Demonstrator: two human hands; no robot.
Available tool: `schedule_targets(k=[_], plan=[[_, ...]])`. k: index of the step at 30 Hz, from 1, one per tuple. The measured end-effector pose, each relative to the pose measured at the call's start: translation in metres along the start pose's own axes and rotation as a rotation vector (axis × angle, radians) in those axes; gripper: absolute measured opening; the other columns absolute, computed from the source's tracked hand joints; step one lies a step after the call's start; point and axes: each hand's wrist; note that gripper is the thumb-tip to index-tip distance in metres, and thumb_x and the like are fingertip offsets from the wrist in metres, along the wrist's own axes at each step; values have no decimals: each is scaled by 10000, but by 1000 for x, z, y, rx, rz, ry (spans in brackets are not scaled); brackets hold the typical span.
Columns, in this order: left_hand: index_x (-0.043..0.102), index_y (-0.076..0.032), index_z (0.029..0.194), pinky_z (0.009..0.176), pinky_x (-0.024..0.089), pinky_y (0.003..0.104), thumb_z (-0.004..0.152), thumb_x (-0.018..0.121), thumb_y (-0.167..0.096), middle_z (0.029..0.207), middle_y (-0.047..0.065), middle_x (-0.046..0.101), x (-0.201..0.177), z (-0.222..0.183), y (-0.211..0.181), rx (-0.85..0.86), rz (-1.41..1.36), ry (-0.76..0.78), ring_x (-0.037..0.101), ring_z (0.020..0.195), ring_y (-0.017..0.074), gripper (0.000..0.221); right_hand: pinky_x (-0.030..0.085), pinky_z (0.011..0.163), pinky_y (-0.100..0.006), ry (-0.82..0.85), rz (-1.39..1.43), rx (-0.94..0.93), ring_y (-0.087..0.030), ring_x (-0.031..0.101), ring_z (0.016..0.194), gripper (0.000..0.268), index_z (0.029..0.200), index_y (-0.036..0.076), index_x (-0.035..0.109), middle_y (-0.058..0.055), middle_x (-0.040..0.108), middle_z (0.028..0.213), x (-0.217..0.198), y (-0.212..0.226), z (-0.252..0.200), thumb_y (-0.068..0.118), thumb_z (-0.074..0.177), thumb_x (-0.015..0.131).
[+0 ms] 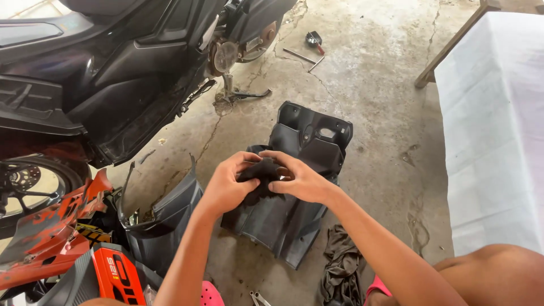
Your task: Inspecting and handling motorcycle fairing components and a piece of black material on the floor.
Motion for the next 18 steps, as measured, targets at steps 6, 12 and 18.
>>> schedule_targets(k=[6,12,18], plan=[[642,-140,1274,813,632,348,798,734,-26,1153,114,783,-12,-8,-21,3,150,19,782,951,231,498,573,718,-309,-152,-194,35,-142,641,796,498,1280,97,720,-84,730,865,3,6,-5,315,847,833],[659,-102,1205,930,600,396,842,633,46,1157,117,778,-5,-25,-42,102,207,124,747,1050,262,393,566,725,-339,-51,-275,52,-165,618,822,904,1524,152,478,-61,658,1267,10,40,-29,208,708,863],[701,-72,1166,965,591,482,856,709,-13,1110,127,757,6,-31,-58,129,395,114,694,1161,353,316,569,624,-356,-45,-495,138,-166,654,658,191,1019,167,832,-52,779,805,-17,8,-30,155,840,767]])
Point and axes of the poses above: each hand's wrist, its own z-axis towards the middle knuckle, its own x-axis out of the palm, y = z × x
